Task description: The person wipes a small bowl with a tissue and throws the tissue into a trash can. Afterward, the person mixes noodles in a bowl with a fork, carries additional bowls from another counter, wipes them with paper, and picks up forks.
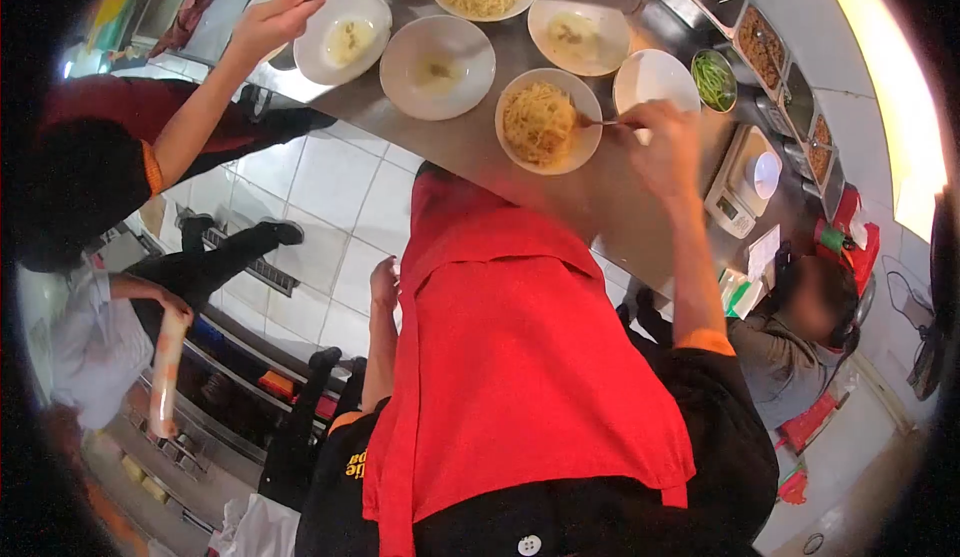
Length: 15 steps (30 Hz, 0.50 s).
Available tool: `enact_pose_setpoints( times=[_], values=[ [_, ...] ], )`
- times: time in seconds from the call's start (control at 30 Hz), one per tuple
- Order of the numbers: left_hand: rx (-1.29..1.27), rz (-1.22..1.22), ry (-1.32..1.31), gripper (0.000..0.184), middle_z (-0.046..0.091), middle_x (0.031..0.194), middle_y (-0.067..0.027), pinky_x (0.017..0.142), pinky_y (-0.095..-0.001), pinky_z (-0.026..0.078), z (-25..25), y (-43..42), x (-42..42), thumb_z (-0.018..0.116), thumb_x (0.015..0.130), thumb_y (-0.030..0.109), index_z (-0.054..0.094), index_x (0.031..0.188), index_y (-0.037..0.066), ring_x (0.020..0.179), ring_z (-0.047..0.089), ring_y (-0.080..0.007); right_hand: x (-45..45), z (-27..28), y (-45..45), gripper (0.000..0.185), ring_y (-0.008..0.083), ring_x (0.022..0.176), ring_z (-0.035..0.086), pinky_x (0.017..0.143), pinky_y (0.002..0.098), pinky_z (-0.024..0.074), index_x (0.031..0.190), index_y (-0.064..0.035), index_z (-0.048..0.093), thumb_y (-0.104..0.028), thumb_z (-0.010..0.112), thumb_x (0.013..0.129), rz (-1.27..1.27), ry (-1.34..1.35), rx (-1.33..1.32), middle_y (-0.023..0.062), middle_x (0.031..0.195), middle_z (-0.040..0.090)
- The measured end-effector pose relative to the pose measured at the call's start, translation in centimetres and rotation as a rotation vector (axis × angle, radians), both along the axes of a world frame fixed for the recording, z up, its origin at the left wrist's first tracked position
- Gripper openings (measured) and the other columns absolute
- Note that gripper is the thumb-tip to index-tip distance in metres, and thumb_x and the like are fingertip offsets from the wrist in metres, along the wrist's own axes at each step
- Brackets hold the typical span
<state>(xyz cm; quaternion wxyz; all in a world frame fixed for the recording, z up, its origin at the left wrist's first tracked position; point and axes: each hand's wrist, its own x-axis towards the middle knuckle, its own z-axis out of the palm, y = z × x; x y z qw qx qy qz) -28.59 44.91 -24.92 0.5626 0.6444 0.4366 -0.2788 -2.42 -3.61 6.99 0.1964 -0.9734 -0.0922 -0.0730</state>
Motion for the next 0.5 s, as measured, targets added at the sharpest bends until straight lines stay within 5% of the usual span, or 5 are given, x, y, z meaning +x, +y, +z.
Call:
enact_pose_setpoints(
  times=[0.13,0.27,0.3,0.4,0.5],
  values=[
    [-0.310,0.269,0.066,0.039,0.053,0.086,-0.0031,0.054,-0.0280,0.041,-4.3,1.9,-1.9,0.051,0.089,0.027,0.061,0.123,0.011,0.069,0.050,-0.0141,0.3,1.5,-0.6,0.007,0.0249,0.082,0.062,0.078,0.0388,0.0403,0.078,-0.0106,0.068,-0.011,0.072,0.073,-0.050,0.019,-0.234,0.0049,0.081,0.067],
    [0.127,-0.447,-0.180,0.039,0.061,0.093,-0.0020,0.060,-0.0277,0.045,-0.4,1.6,0.2,0.049,0.089,0.025,0.060,0.123,0.011,0.074,0.054,-0.0123,0.6,-4.9,1.2,0.009,0.0256,0.081,0.062,0.077,0.0369,0.0423,0.079,-0.0087,0.069,-0.015,0.072,0.073,-0.022,0.142,-0.114,0.0078,0.084,0.068],
    [-0.049,0.123,0.050,0.038,0.063,0.100,-0.0045,0.060,-0.0277,0.045,3.4,-0.6,2.4,0.050,0.088,0.022,0.060,0.123,0.009,0.075,0.055,-0.0119,0.7,-4.5,1.0,0.009,0.0258,0.081,0.062,0.077,0.0372,0.0426,0.078,-0.0087,0.069,-0.016,0.072,0.074,-0.065,0.208,0.013,0.0081,0.084,0.068],
    [-0.109,0.160,0.018,0.040,0.062,0.099,-0.0047,0.058,-0.0256,0.045,3.3,-0.4,3.4,0.051,0.087,0.022,0.060,0.124,0.008,0.079,0.056,-0.0127,0.3,-0.4,-0.6,0.007,0.0277,0.079,0.062,0.073,0.0419,0.0456,0.077,-0.0107,0.069,-0.015,0.072,0.073,-0.105,0.190,0.249,0.0085,0.079,0.067],
    [-0.005,0.013,-0.017,0.043,0.062,0.097,-0.0035,0.056,-0.0235,0.042,4.0,-1.1,4.3,0.052,0.087,0.027,0.060,0.124,0.009,0.078,0.055,-0.0127,0.2,4.4,-0.5,0.007,0.0271,0.077,0.061,0.073,0.0414,0.0448,0.076,-0.0113,0.069,-0.017,0.072,0.073,-0.045,-0.054,-0.153,0.0082,0.077,0.065]
  ],
)
